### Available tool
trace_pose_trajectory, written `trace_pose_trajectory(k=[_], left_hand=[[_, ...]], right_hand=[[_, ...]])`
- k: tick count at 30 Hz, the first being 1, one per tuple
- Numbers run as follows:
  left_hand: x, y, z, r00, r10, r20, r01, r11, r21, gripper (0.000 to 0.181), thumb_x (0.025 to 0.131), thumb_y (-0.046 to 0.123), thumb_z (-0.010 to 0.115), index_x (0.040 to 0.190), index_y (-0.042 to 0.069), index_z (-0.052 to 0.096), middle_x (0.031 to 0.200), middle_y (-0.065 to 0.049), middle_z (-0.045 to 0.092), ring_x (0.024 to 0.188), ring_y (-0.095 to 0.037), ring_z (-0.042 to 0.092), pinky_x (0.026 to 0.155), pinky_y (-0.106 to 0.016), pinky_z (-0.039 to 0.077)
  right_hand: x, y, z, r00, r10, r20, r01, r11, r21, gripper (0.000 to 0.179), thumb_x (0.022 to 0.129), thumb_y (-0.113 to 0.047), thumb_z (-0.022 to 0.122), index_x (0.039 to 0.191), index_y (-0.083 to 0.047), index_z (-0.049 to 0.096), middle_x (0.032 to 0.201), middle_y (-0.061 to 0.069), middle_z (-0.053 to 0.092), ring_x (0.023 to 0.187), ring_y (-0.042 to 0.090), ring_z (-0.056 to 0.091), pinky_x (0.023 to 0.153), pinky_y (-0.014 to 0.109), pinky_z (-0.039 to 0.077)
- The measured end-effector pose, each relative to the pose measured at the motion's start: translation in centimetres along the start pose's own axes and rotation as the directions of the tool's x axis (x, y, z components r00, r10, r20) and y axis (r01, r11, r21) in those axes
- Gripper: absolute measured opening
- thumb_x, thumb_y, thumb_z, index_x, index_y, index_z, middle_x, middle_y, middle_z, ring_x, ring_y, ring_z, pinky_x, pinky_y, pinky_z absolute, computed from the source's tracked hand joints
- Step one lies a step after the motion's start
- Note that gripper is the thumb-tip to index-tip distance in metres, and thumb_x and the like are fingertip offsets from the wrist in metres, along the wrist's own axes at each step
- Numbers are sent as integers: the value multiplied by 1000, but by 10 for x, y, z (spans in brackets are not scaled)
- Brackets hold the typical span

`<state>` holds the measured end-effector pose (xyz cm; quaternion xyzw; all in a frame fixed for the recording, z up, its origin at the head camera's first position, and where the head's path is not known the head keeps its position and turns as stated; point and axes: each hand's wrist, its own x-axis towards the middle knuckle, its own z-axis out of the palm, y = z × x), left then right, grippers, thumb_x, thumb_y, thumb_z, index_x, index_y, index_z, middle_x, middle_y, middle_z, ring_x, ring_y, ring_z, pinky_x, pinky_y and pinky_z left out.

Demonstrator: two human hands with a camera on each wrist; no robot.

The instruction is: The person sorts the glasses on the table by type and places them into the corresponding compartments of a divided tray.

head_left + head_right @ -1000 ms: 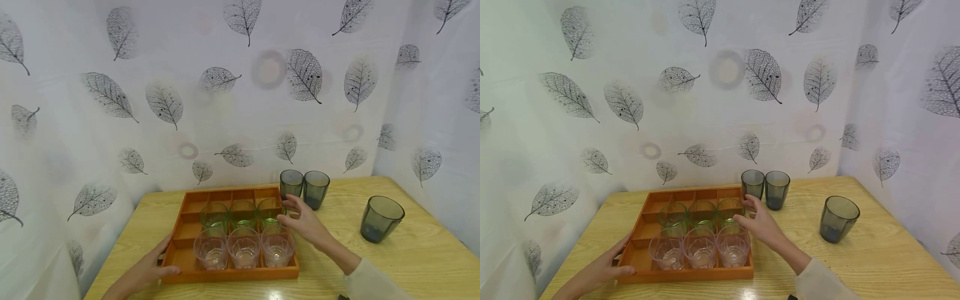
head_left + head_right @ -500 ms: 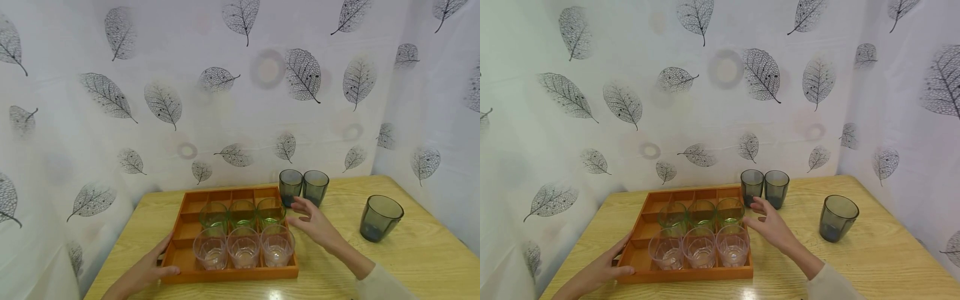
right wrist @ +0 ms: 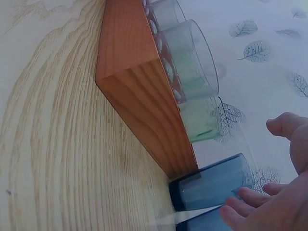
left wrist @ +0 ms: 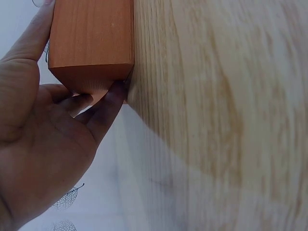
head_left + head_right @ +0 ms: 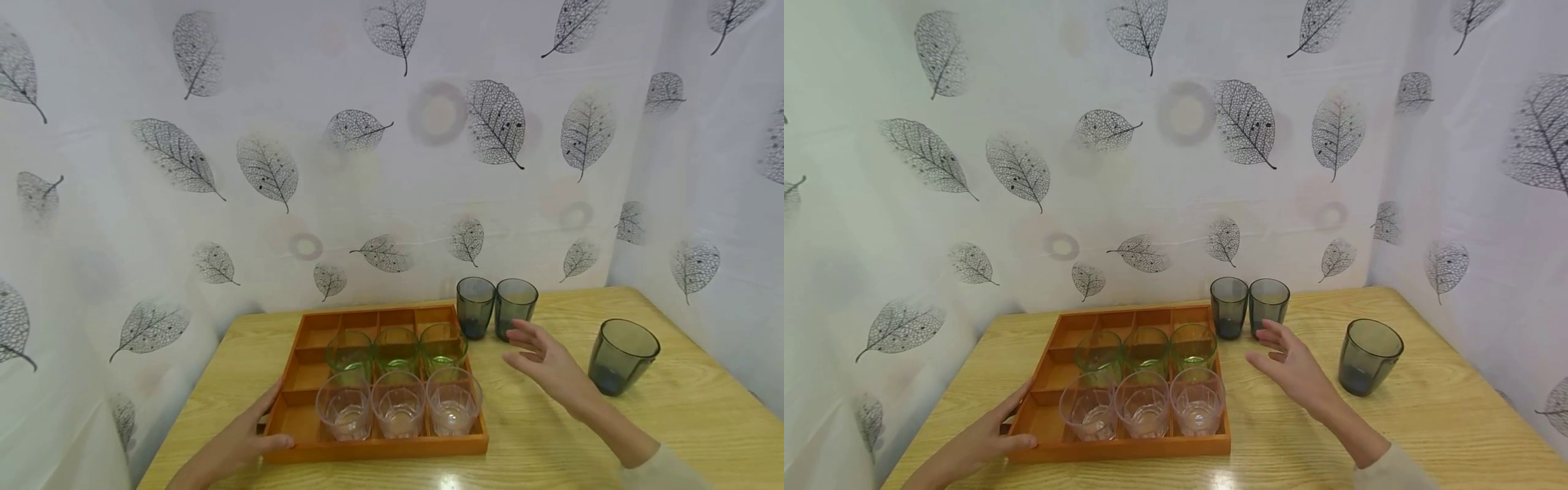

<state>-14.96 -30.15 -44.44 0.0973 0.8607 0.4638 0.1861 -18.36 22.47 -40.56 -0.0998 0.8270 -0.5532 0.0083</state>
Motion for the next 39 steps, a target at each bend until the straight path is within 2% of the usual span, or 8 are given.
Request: trace_pose_trajectory(k=[6,9,14,18,21,27,33,39], left_hand=[[0,2,-1,1000,-12,-2,12,1000,-5,102,99,30,72,165,2,-1,167,-33,2,146,-61,18,108,-66,38],[0,1,-1,1000,-12,-1,12,1000,-8,102,100,30,72,165,2,-1,167,-33,2,146,-61,18,108,-66,39],[1,1,-1,1000,-15,-3,15,1000,-9,102,99,30,72,165,2,0,166,-34,3,145,-61,19,107,-66,39],[1,2,-1,1000,-15,-7,15,1000,-10,102,99,30,73,165,2,0,167,-34,3,146,-61,18,108,-67,38],[0,3,-1,1000,-14,-12,14,1000,3,102,99,30,73,165,2,1,167,-34,4,146,-61,19,108,-67,38],[0,3,-1,1000,-7,-17,7,1000,12,103,98,29,74,165,2,1,166,-34,5,145,-60,21,108,-65,40],[-1,3,-1,1000,2,-17,-2,1000,17,103,98,29,74,165,1,2,166,-34,4,145,-60,20,107,-64,40],[-2,2,-1,1000,5,-12,-5,1000,5,101,99,28,73,165,1,2,166,-34,2,145,-61,19,107,-66,39]], right_hand=[[-7,3,-12,1000,12,-1,-12,999,-31,76,105,-27,64,162,3,22,154,30,42,137,51,45,104,51,49],[-10,4,-20,1000,5,-16,-6,999,-49,76,106,-27,63,162,3,21,154,30,42,137,51,44,100,35,52],[-17,2,-38,999,-11,-33,9,998,-63,74,107,-26,61,161,4,21,154,30,42,136,49,45,90,13,46],[-23,3,-54,998,-32,-50,28,997,-78,72,107,-24,60,161,5,21,153,27,44,126,11,57,89,11,46],[-27,4,-68,996,-58,-67,52,995,-83,72,108,-22,59,161,4,20,151,13,48,116,-15,49,90,8,45],[-34,5,-95,985,-119,-124,107,989,-100,69,107,-14,58,162,4,21,138,-23,49,119,-16,49,90,6,43],[-39,7,-114,969,-168,-184,146,981,-126,67,106,-7,58,164,-3,23,137,-24,51,121,-14,50,89,4,42],[-43,14,-131,959,-152,-239,118,981,-154,68,106,-9,60,165,-13,26,137,-24,50,118,-17,48,87,3,41]])
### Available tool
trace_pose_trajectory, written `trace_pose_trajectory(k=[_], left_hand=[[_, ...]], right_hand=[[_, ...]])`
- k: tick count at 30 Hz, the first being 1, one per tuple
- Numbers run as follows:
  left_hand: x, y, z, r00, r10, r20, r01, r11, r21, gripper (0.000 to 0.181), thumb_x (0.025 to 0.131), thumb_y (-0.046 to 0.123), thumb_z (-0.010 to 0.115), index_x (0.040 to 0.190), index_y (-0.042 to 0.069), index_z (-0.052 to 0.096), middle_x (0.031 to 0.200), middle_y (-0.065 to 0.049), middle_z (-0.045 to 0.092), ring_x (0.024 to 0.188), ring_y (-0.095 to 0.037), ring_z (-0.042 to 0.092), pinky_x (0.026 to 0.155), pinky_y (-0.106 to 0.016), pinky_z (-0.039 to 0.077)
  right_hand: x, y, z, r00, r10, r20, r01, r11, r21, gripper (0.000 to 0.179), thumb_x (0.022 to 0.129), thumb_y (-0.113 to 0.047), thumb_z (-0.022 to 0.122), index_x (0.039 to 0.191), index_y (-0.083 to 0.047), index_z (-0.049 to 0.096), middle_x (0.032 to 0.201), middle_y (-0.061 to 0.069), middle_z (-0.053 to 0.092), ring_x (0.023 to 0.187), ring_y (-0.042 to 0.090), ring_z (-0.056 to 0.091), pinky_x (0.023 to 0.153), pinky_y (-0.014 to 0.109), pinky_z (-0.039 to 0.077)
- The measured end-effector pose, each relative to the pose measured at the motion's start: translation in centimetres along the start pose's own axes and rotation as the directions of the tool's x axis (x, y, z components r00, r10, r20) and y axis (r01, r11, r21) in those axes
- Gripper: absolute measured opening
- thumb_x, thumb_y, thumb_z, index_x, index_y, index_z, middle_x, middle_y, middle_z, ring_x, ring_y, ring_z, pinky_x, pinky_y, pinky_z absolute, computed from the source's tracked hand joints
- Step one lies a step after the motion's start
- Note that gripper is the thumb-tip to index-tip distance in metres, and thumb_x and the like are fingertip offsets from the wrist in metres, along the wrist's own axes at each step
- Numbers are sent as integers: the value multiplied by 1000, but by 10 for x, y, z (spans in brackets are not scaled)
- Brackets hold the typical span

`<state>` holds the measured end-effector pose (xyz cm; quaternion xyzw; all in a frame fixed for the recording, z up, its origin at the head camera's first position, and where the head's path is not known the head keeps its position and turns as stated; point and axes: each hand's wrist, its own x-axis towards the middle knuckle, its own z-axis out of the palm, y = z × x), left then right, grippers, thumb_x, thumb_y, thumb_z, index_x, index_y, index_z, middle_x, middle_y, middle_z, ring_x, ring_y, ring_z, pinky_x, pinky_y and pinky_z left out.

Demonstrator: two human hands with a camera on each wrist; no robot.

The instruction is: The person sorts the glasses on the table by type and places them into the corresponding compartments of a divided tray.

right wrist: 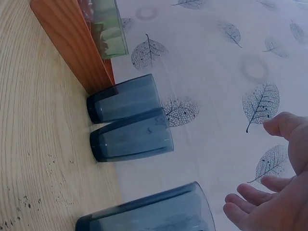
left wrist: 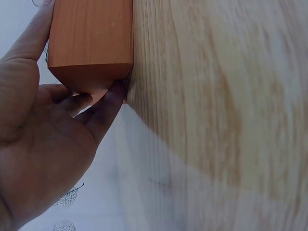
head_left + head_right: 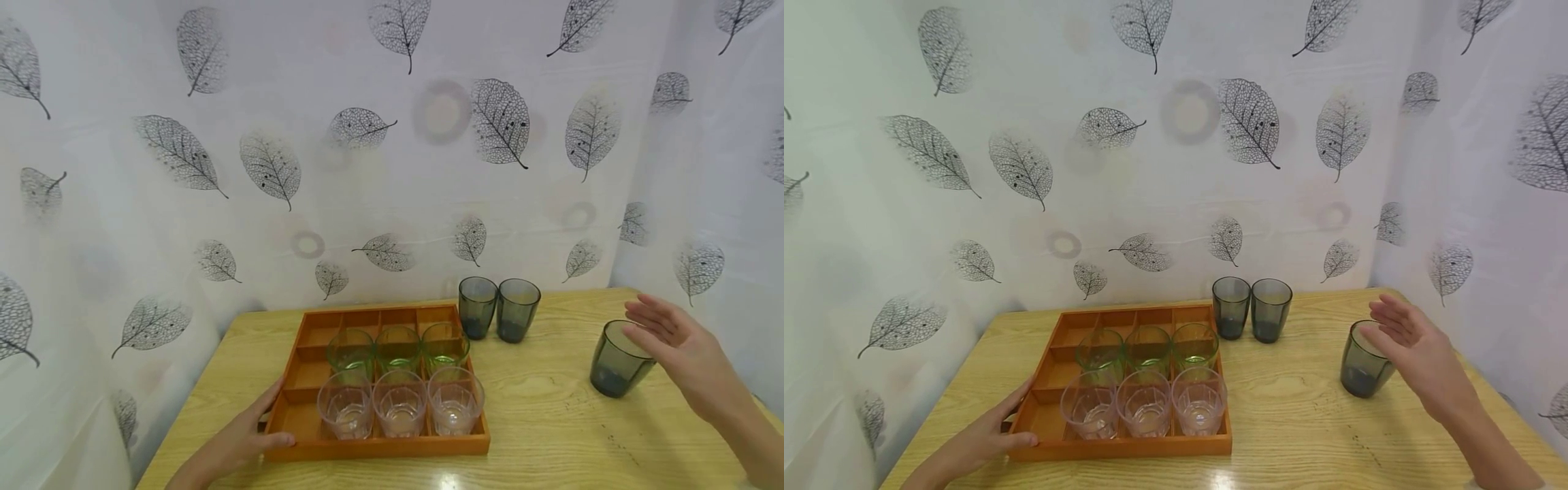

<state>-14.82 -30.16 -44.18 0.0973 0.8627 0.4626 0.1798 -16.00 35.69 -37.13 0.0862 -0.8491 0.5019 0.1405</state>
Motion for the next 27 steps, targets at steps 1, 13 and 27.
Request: trace_pose_trajectory(k=[1,13,27], left_hand=[[0,0,0,1000,-1,0,1,1000,-2,101,99,28,73,165,1,2,166,-34,2,145,-61,19,107,-66,39],[1,-2,0,1000,-2,4,2,1000,-18,101,99,29,72,166,3,2,167,-33,3,145,-60,23,107,-64,41],[1,-2,0,1000,-5,4,5,1000,-18,101,99,29,72,166,2,1,167,-34,1,145,-61,21,107,-66,39]], right_hand=[[0,2,-3,1000,6,-10,-6,1000,-6,68,106,-10,60,165,-13,26,137,-24,49,118,-17,48,87,2,40],[2,32,-8,986,163,12,-162,982,-95,80,108,-26,59,166,-5,9,169,14,22,140,1,33,87,1,36],[0,46,-5,963,206,174,-186,975,-123,89,107,-23,60,159,13,-3,152,40,26,112,-16,39,77,5,42]])
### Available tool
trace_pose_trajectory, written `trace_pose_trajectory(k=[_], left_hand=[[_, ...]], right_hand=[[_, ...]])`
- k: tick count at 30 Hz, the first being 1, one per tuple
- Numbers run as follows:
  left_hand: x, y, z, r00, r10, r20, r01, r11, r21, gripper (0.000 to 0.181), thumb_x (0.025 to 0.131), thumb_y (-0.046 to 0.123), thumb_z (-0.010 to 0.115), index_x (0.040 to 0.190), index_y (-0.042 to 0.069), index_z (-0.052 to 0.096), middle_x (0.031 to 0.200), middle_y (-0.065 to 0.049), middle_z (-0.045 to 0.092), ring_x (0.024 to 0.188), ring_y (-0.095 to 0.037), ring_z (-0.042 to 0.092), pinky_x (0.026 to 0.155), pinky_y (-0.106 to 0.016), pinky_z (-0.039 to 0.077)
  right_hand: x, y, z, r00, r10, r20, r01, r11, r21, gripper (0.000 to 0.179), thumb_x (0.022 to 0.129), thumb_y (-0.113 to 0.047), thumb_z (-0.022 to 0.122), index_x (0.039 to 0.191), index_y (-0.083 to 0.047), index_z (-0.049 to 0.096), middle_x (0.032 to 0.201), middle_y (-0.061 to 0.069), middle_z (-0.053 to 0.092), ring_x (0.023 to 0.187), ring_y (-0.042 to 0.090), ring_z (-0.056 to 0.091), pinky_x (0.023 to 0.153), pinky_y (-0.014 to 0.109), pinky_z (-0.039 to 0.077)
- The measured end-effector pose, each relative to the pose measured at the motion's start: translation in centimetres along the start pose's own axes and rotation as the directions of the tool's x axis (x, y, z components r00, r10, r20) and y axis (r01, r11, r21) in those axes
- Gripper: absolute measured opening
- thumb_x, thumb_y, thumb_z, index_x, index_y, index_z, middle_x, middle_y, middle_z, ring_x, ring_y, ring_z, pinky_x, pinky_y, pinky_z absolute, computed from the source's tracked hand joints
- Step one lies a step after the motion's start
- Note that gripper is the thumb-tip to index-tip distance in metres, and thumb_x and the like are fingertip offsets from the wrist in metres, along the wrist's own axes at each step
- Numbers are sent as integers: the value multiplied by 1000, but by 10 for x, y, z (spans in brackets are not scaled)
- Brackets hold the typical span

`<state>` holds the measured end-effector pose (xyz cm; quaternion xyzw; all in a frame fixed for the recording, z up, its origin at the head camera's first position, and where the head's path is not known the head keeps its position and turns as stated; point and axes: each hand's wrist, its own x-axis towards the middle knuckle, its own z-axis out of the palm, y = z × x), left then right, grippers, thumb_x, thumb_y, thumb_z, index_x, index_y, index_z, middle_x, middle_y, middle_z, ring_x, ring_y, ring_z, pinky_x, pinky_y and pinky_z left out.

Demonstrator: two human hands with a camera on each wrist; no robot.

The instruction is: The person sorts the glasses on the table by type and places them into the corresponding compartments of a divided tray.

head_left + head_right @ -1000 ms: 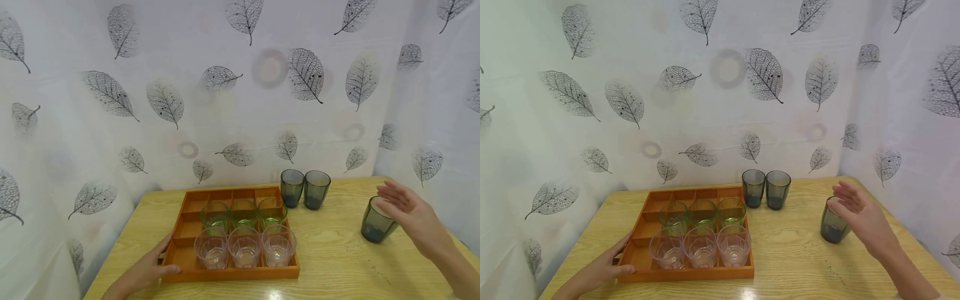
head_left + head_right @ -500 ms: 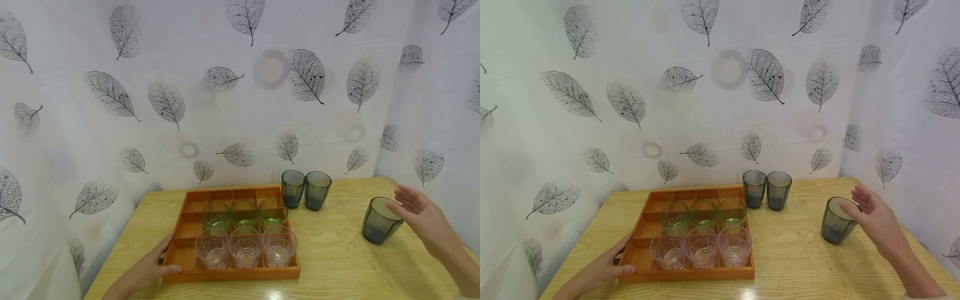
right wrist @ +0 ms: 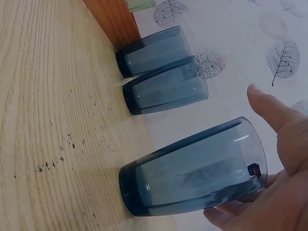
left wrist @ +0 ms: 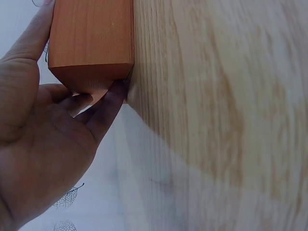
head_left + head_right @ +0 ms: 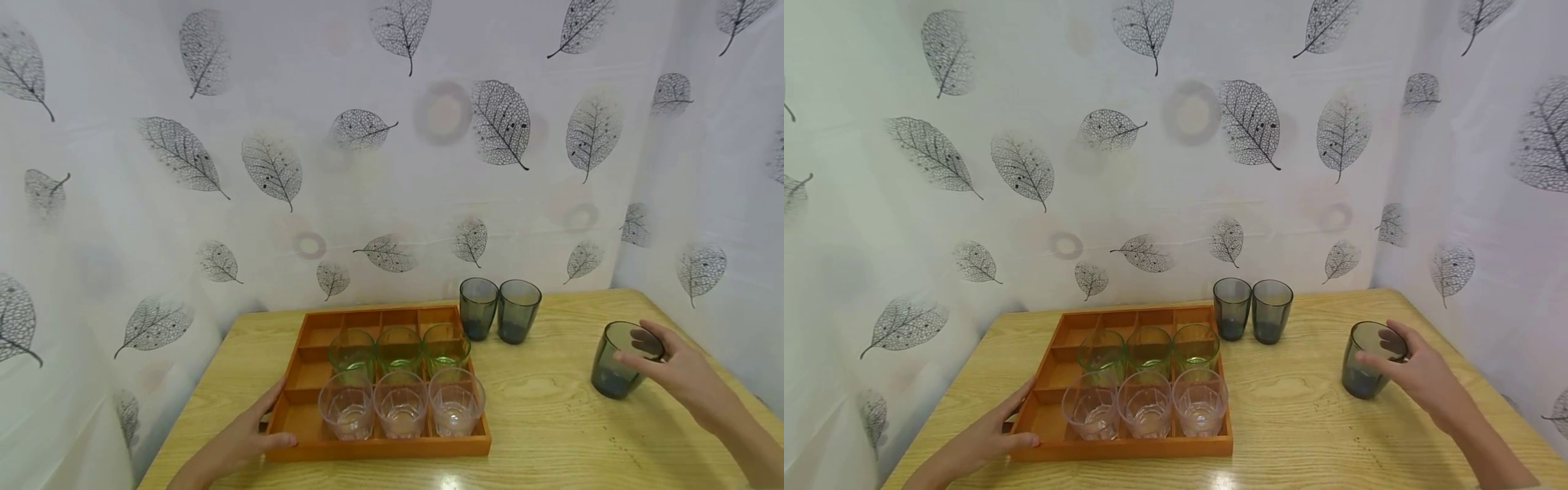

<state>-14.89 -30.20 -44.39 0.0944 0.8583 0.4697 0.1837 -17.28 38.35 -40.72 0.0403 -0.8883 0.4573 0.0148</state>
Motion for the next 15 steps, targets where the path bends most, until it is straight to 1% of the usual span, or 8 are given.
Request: trace_pose_trajectory(k=[1,3,8,11,15], left_hand=[[0,0,0,1000,-1,0,1,1000,-1,101,99,29,72,166,2,1,167,-34,1,145,-61,21,108,-66,39],[0,0,0,1000,-4,1,4,1000,0,101,99,29,72,165,2,1,167,-34,1,145,-61,20,108,-66,39],[0,0,1,1000,-12,3,12,1000,-1,102,99,31,72,165,2,1,166,-35,3,145,-60,20,108,-65,40],[0,1,0,1000,-10,6,10,1000,-6,102,99,31,72,165,2,0,166,-35,3,145,-61,21,107,-65,41],[0,1,0,1000,-1,11,1,1000,-12,102,100,31,72,165,2,-1,166,-36,3,144,-61,24,106,-63,43]], right_hand=[[0,1,0,1000,0,9,0,1000,3,90,106,-22,61,158,15,-4,151,40,27,104,-22,35,76,6,43],[1,2,1,1000,8,15,-8,1000,4,93,105,-22,63,158,15,-5,150,41,28,100,-25,36,75,6,43],[0,6,4,1000,-8,-5,8,1000,3,93,104,-19,65,157,16,-2,147,43,33,101,-26,38,75,5,43],[-1,6,4,1000,-6,2,6,1000,3,91,105,-20,64,157,16,-2,148,42,33,102,-25,36,75,5,42],[-1,6,3,1000,0,2,0,1000,-16,88,105,-23,63,156,19,5,148,41,33,103,-21,35,75,6,42]])
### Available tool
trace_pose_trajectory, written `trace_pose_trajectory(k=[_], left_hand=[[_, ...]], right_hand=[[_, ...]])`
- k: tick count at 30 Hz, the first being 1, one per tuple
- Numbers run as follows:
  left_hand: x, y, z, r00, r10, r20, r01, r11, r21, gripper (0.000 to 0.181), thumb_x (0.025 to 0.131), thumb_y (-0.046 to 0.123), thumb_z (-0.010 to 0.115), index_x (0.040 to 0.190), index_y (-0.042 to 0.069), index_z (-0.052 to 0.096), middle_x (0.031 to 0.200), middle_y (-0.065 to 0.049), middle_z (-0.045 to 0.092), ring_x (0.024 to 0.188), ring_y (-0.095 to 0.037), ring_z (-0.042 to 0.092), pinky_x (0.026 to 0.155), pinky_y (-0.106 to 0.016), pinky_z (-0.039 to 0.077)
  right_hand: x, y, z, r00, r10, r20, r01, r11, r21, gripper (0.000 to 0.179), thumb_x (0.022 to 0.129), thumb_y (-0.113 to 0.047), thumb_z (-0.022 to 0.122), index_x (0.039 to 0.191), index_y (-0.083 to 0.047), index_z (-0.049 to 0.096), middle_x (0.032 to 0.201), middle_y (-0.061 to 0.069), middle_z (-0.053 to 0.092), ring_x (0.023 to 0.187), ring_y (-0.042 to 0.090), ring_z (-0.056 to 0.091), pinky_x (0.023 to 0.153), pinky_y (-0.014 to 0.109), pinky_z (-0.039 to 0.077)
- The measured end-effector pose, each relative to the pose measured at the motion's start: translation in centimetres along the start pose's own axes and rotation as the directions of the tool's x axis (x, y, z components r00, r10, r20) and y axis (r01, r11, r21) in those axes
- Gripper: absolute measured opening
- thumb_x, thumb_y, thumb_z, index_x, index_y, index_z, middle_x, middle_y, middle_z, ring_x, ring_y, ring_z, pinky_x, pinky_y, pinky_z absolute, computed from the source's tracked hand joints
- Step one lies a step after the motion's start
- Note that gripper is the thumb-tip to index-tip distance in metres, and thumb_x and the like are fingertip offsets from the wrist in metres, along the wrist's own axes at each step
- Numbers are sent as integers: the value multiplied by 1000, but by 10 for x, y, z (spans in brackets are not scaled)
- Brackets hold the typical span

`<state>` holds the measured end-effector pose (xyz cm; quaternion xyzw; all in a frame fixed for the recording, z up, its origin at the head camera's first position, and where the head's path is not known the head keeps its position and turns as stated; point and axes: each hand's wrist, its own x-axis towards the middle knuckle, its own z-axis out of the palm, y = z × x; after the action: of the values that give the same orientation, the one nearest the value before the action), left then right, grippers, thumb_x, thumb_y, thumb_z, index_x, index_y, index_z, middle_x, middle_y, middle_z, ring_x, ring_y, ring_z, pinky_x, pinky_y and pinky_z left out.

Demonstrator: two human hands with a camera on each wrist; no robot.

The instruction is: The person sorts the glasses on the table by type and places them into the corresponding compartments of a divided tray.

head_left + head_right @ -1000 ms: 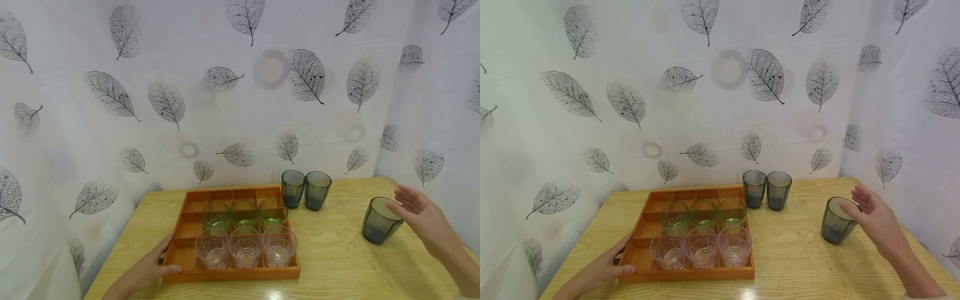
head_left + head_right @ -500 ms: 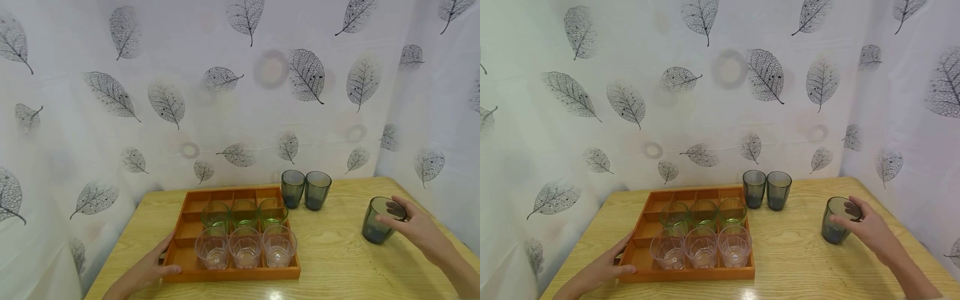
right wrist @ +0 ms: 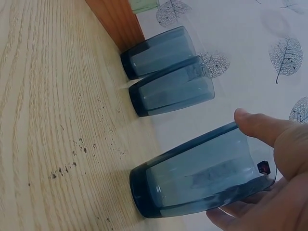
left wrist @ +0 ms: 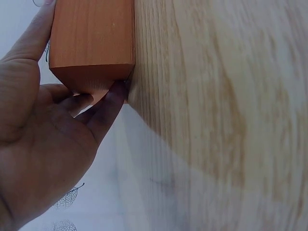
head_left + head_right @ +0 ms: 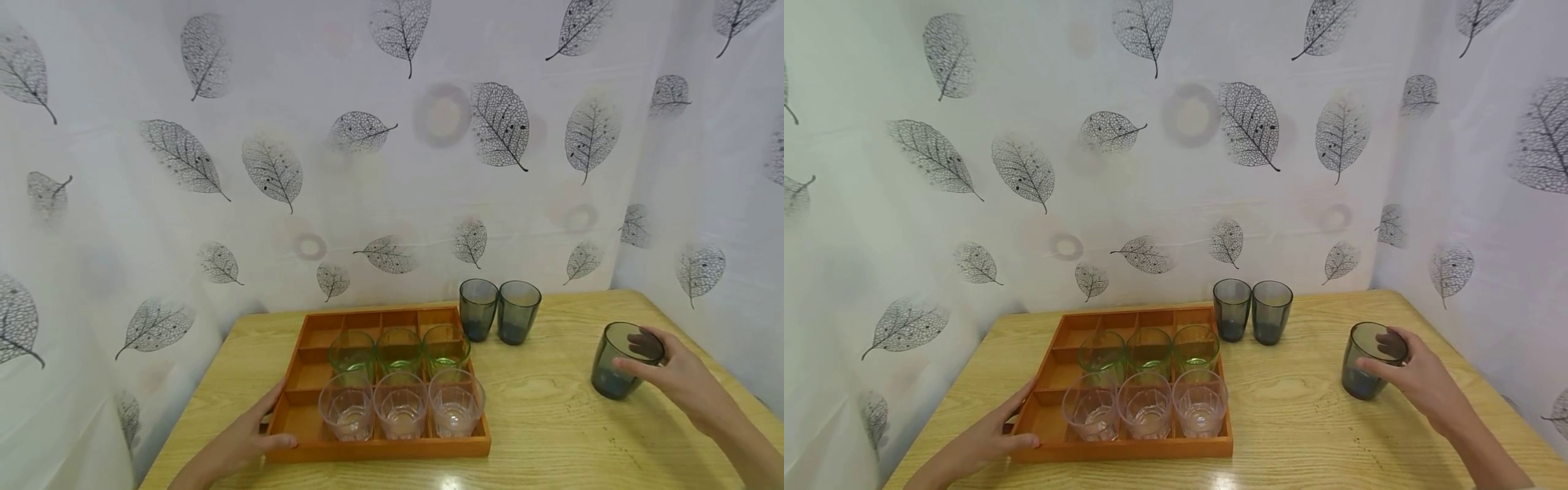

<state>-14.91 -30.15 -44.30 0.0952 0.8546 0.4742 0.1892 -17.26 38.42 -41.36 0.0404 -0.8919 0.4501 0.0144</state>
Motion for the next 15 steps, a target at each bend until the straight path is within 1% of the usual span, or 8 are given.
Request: trace_pose_trajectory(k=[5,8,12,14,15], left_hand=[[0,-1,0,1000,20,6,-20,1000,10,101,100,30,71,165,0,0,165,-37,3,143,-61,26,105,-61,44],[0,-1,0,1000,23,3,-23,1000,14,101,100,29,72,165,0,0,165,-37,4,143,-60,25,105,-59,44],[0,0,1,1000,18,1,-18,1000,5,101,100,30,72,165,1,0,165,-37,4,143,-59,26,105,-58,45],[-1,1,1,1000,13,1,-13,1000,0,101,100,30,71,165,1,0,165,-36,4,143,-59,27,105,-58,45],[-1,1,1,1000,11,-1,-11,1000,2,101,100,30,72,165,1,0,165,-36,4,144,-59,26,105,-59,45]], right_hand=[[0,0,0,999,-8,-43,6,999,-40,84,103,-25,67,154,20,17,144,39,40,101,-21,37,73,8,43],[1,-2,0,998,3,-60,-6,999,-54,84,102,-26,69,153,20,21,143,39,42,100,-20,38,72,9,44],[3,-7,0,997,29,-68,-33,998,-62,87,102,-29,69,153,21,20,143,40,42,97,-20,37,71,11,46],[3,-12,0,997,24,-80,-29,997,-65,86,101,-29,70,153,20,22,143,38,43,95,-21,39,71,11,46],[4,-14,1,997,21,-74,-26,998,-61,87,101,-30,70,153,20,21,143,38,43,96,-20,39,71,11,46]])
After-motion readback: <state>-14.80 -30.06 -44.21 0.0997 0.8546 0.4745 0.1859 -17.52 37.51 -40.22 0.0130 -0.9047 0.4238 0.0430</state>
